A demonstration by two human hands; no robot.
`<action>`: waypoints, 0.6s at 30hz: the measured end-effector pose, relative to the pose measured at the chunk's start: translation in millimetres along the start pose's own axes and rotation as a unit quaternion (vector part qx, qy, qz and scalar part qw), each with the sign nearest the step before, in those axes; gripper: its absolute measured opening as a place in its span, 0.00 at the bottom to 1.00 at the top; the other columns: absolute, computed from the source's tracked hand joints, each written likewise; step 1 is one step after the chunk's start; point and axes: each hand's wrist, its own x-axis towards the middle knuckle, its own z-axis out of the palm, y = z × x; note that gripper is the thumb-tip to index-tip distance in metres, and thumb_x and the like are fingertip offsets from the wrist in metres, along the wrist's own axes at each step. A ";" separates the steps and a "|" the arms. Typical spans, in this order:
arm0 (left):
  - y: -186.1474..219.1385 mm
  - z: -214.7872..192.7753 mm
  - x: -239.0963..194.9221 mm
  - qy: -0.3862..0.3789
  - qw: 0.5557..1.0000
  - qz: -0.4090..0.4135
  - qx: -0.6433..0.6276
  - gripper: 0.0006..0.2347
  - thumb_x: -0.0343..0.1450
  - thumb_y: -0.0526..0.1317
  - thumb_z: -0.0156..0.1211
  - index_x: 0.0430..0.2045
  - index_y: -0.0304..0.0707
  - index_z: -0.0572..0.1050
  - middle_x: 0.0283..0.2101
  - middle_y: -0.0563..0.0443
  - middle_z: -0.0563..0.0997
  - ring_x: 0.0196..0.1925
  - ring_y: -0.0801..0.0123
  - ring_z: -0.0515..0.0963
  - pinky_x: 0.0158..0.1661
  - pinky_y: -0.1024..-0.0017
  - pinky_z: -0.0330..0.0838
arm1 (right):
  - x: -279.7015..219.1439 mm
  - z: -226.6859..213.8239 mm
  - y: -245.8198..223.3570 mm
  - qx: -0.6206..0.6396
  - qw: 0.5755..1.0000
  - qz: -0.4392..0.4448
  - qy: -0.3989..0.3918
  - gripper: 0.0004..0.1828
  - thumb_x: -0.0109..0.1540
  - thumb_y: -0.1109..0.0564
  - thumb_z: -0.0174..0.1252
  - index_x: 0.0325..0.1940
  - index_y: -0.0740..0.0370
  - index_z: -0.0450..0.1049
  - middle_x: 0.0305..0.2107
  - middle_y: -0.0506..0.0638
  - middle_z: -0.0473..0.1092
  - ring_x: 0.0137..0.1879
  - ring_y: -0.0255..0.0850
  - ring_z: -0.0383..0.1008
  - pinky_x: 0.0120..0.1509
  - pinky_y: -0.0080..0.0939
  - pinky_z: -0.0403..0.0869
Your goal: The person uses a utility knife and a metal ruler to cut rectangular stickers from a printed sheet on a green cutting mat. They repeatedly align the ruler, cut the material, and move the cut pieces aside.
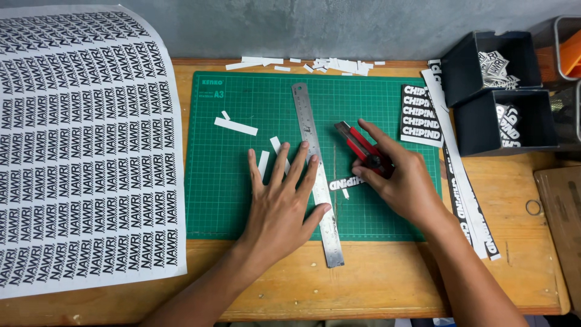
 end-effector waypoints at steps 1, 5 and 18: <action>-0.2 -0.2 0.1 -0.001 1.000 0.000 0.000 0.33 0.77 0.55 0.64 0.73 0.28 0.72 0.81 0.28 0.68 0.83 0.26 0.62 0.71 0.06 0.31 | -0.1 -0.1 -2.3 0.001 1.000 0.001 0.000 0.50 0.60 0.69 0.75 0.86 0.57 0.68 0.40 0.62 0.87 0.49 0.63 0.87 0.52 0.59 0.78; 0.4 0.8 -0.4 0.011 1.000 0.007 -0.006 0.31 0.76 0.54 0.66 0.70 0.28 0.75 0.78 0.28 0.71 0.82 0.27 0.65 0.71 0.08 0.32 | -0.8 -0.4 -5.1 0.001 1.000 0.008 -0.001 0.50 0.60 0.69 0.74 0.86 0.57 0.69 0.39 0.61 0.87 0.49 0.63 0.88 0.54 0.59 0.78; -2.7 20.9 -5.0 0.086 0.992 0.080 -0.039 0.11 0.76 0.44 0.72 0.45 0.37 0.86 0.60 0.38 0.83 0.69 0.38 0.82 0.70 0.29 0.67 | -1.1 -1.7 -2.2 -0.007 0.999 0.029 -0.017 0.48 0.60 0.67 0.75 0.86 0.54 0.70 0.38 0.58 0.87 0.49 0.58 0.88 0.60 0.58 0.80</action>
